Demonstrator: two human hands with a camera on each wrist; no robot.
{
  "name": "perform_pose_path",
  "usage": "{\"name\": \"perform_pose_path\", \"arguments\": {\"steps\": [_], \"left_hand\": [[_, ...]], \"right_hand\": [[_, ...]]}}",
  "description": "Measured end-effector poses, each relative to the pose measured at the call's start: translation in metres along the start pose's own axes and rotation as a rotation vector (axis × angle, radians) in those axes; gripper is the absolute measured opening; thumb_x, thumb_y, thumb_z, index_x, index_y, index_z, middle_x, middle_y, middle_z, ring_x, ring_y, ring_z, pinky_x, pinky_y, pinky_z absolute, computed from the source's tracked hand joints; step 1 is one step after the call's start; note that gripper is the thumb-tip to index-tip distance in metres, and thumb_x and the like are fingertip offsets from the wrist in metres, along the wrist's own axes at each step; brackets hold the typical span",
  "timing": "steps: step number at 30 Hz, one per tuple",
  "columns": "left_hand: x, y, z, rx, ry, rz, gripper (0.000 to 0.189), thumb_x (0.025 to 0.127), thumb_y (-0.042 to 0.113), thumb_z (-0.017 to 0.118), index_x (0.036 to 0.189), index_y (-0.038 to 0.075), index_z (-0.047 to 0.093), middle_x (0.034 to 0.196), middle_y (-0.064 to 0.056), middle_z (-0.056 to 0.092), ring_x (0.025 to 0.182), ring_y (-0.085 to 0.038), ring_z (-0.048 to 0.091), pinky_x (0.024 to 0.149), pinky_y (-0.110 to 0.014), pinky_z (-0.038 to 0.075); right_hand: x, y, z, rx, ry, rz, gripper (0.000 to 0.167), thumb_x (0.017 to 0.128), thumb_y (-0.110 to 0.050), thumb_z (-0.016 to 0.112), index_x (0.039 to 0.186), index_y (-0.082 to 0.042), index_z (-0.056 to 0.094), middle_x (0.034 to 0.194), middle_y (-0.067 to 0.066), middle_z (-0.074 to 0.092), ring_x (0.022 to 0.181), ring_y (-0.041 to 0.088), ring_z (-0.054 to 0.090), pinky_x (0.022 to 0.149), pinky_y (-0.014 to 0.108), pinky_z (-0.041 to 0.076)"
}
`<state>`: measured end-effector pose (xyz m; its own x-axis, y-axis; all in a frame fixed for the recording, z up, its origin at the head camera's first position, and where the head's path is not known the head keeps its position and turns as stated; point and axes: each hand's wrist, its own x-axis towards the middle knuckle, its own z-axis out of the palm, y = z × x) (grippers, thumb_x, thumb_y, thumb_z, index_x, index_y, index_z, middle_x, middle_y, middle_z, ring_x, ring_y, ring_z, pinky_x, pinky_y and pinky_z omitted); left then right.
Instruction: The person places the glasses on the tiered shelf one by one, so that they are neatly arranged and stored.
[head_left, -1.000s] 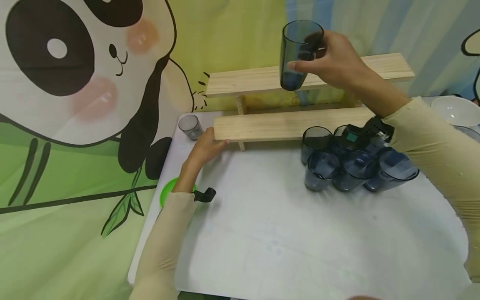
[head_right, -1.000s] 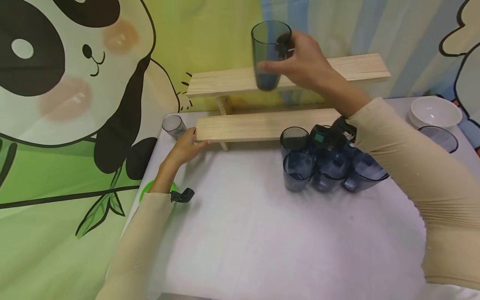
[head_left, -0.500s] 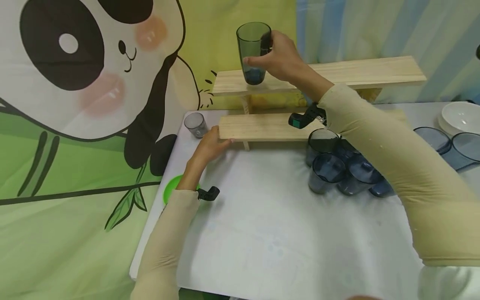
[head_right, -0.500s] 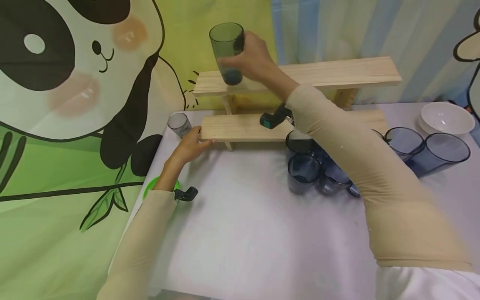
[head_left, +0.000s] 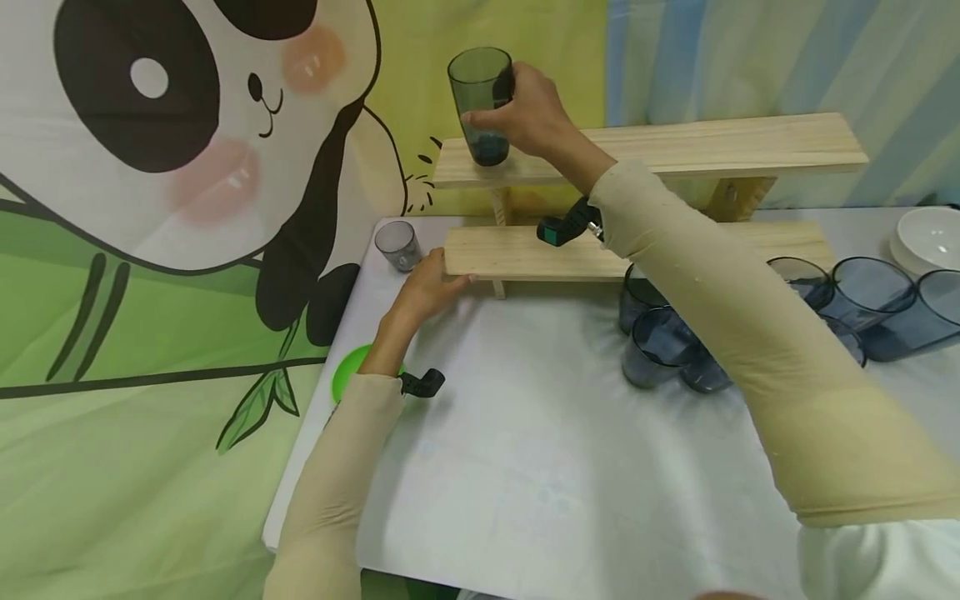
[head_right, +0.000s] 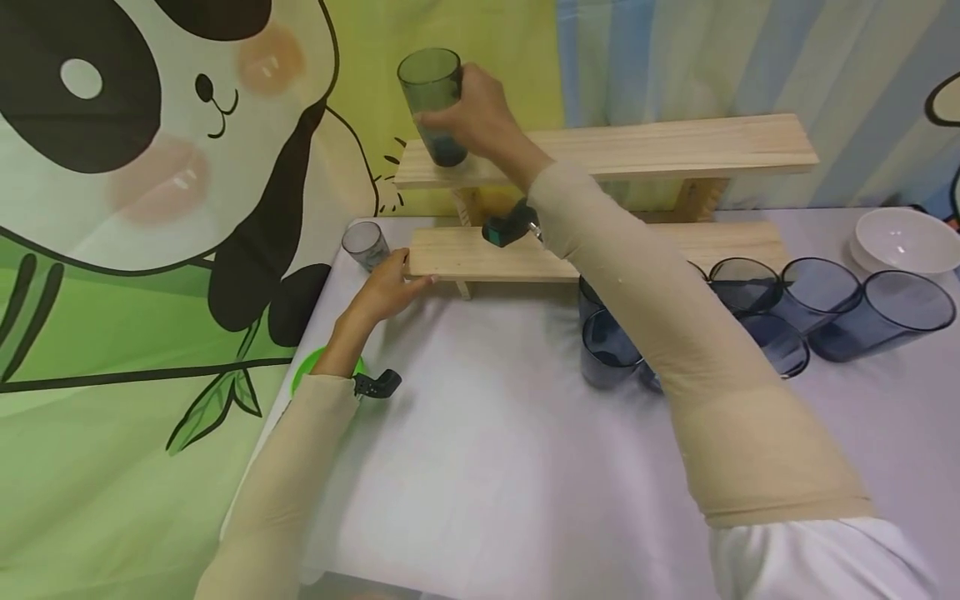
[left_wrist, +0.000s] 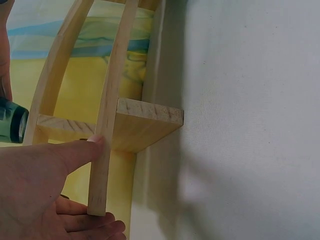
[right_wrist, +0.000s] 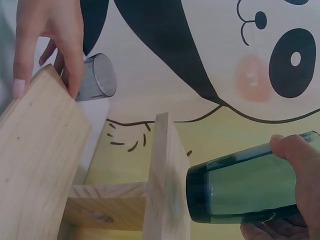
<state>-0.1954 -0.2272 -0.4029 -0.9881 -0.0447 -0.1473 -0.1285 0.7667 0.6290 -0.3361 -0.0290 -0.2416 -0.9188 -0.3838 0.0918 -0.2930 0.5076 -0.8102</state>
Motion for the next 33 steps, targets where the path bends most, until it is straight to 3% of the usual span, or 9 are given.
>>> {"name": "perform_pose_path", "arguments": {"steps": [13, 27, 33], "left_hand": [[0.001, 0.002, 0.005, 0.004, 0.000, 0.009, 0.074, 0.103, 0.037, 0.069, 0.155, -0.004, 0.037, 0.150, -0.026, 0.052, 0.139, -0.038, 0.051, 0.118, -0.051, 0.039], [0.003, 0.010, 0.008, 0.038, -0.008, 0.030, 0.074, 0.104, 0.036, 0.068, 0.155, -0.006, 0.035, 0.149, -0.027, 0.052, 0.137, -0.037, 0.053, 0.116, -0.050, 0.041], [0.005, 0.010, 0.008, 0.039, -0.012, 0.035, 0.075, 0.104, 0.037, 0.068, 0.157, -0.005, 0.034, 0.152, -0.026, 0.051, 0.141, -0.037, 0.050, 0.119, -0.050, 0.039]], "right_hand": [[0.009, 0.007, 0.015, -0.033, 0.004, 0.022, 0.084, 0.094, -0.051, 0.076, 0.157, -0.009, 0.040, 0.154, 0.008, 0.051, 0.136, 0.019, 0.051, 0.109, 0.026, 0.046], [0.011, 0.009, 0.015, -0.046, 0.016, 0.049, 0.086, 0.095, -0.052, 0.075, 0.159, -0.011, 0.037, 0.156, 0.006, 0.050, 0.138, 0.018, 0.050, 0.111, 0.025, 0.044], [0.010, 0.011, 0.010, -0.029, -0.037, 0.081, 0.096, 0.094, -0.057, 0.073, 0.165, -0.014, 0.026, 0.164, 0.005, 0.042, 0.146, 0.017, 0.044, 0.117, 0.026, 0.039]]}}
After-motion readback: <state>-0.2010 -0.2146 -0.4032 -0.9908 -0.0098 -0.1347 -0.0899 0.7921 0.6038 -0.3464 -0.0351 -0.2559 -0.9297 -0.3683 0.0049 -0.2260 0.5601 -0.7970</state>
